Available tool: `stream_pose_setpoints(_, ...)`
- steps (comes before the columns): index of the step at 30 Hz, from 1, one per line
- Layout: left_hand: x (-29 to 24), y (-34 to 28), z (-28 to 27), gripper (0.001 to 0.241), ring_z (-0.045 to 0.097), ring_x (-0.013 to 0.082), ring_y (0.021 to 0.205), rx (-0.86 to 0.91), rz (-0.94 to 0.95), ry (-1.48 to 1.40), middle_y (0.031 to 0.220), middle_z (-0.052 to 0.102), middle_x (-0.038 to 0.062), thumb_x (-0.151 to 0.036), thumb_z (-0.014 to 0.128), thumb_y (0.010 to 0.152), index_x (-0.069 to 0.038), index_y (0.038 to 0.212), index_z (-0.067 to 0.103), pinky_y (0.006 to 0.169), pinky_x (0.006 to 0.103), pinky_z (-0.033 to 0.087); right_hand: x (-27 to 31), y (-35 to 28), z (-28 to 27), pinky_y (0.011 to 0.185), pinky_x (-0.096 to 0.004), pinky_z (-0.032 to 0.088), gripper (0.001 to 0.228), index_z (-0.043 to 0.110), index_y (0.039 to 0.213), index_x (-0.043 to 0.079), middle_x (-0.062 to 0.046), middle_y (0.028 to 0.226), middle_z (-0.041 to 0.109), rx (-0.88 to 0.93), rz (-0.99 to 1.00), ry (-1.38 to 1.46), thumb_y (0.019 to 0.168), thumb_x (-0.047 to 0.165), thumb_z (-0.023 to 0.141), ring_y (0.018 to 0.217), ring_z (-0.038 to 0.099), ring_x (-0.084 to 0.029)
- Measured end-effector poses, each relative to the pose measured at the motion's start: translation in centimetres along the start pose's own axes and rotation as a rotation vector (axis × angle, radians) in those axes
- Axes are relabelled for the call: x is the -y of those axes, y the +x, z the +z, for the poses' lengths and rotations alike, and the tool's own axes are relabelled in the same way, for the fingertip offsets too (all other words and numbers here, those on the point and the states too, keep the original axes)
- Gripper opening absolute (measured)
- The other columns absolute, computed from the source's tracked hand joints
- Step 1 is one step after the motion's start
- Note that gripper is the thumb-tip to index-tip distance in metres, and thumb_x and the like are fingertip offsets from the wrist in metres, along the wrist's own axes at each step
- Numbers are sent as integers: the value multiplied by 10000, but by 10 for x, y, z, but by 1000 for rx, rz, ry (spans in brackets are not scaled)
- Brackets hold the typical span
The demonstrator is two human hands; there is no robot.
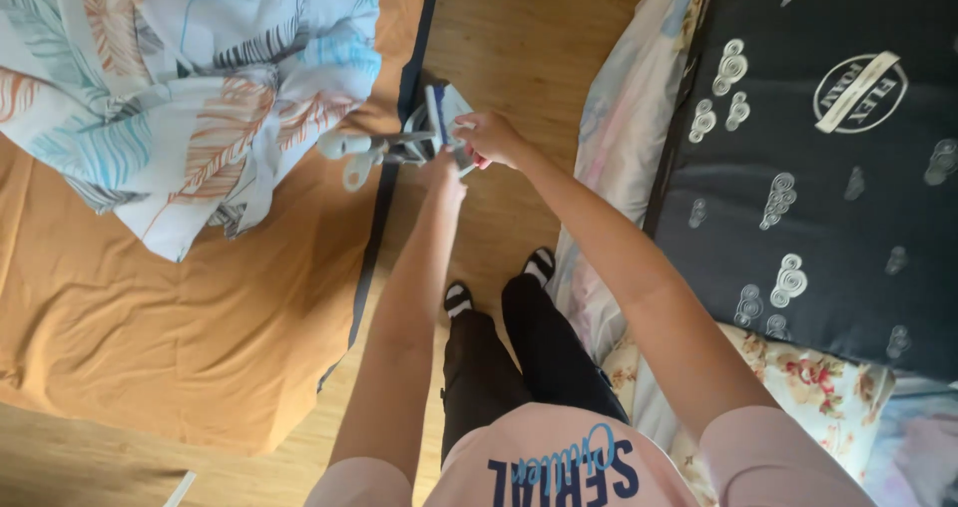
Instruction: The person sweeps the floor using a broom and dustpan, collecting debris into the dustpan. They then move a small white bedside table, open its drawer, and place an iron and a cloth inside. Finally, they wipe the top of the table with a cloth.
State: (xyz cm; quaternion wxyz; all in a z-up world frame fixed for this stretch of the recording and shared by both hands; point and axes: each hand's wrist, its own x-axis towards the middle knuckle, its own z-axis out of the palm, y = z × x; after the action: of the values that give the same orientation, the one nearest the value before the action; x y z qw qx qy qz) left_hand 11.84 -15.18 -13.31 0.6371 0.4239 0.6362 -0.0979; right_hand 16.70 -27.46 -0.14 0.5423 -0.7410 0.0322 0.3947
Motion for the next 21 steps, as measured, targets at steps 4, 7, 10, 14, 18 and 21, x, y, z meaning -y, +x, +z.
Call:
stream_pose_setpoints(4, -20, -60, 96, 768, 589, 569, 813, 266, 49, -309, 1193, 506, 316, -597, 343, 1017, 22, 1467, 289, 640, 690, 460, -5, 4, -81, 459, -315, 659, 468, 601, 1418, 103, -165, 788, 687, -89, -39, 71, 994, 299, 608, 531, 698, -193)
stream_pose_setpoints(7, -45, -92, 154, 722, 623, 400, 1264, 177, 715, 303, 1433, 523, 242, -397, 717, 944, -173, 1516, 338, 1034, 512, 555, -2, 4, -164, 503, -318, 675, 432, 642, 1373, 146, -166, 838, 696, -239, -100, 131, 990, 346, 652, 575, 730, -203)
stream_pose_setpoints(10, -82, -141, 190, 645, 570, 437, 1318, 326, 906, 392, 1442, 518, 253, -343, 685, 990, -111, 1511, 383, 1101, 555, 478, 13, 2, -236, 548, -359, 686, 421, 675, 1340, 182, -167, 857, 708, -353, -113, 180, 982, 402, 705, 617, 750, -226)
stream_pose_setpoints(14, -136, -169, 231, 618, 546, 408, 1350, 452, 934, 485, 1432, 511, 279, -309, 643, 1028, -45, 1511, 362, 1124, 512, 476, 41, 31, -304, 540, -344, 675, 468, 630, 1362, 73, -140, 831, 697, -408, -94, 237, 978, 332, 693, 606, 739, -205)
stream_pose_setpoints(18, -184, -133, 283, 542, 560, 340, 1339, 563, 915, 587, 1380, 580, 205, -391, 624, 1045, -63, 1452, 478, 1107, 485, 482, 87, 55, -352, 582, -349, 677, 440, 629, 1352, 43, -118, 836, 687, -428, -77, 358, 1001, 307, 660, 652, 749, -205)
stream_pose_setpoints(21, -221, -135, 318, 544, 571, 302, 1333, 578, 931, 774, 1377, 600, 180, -415, 613, 1047, -75, 1454, 488, 1089, 470, 498, 110, 82, -395, 593, -356, 680, 403, 665, 1304, 52, -118, 828, 698, -450, -69, 393, 990, 305, 667, 663, 757, -212)
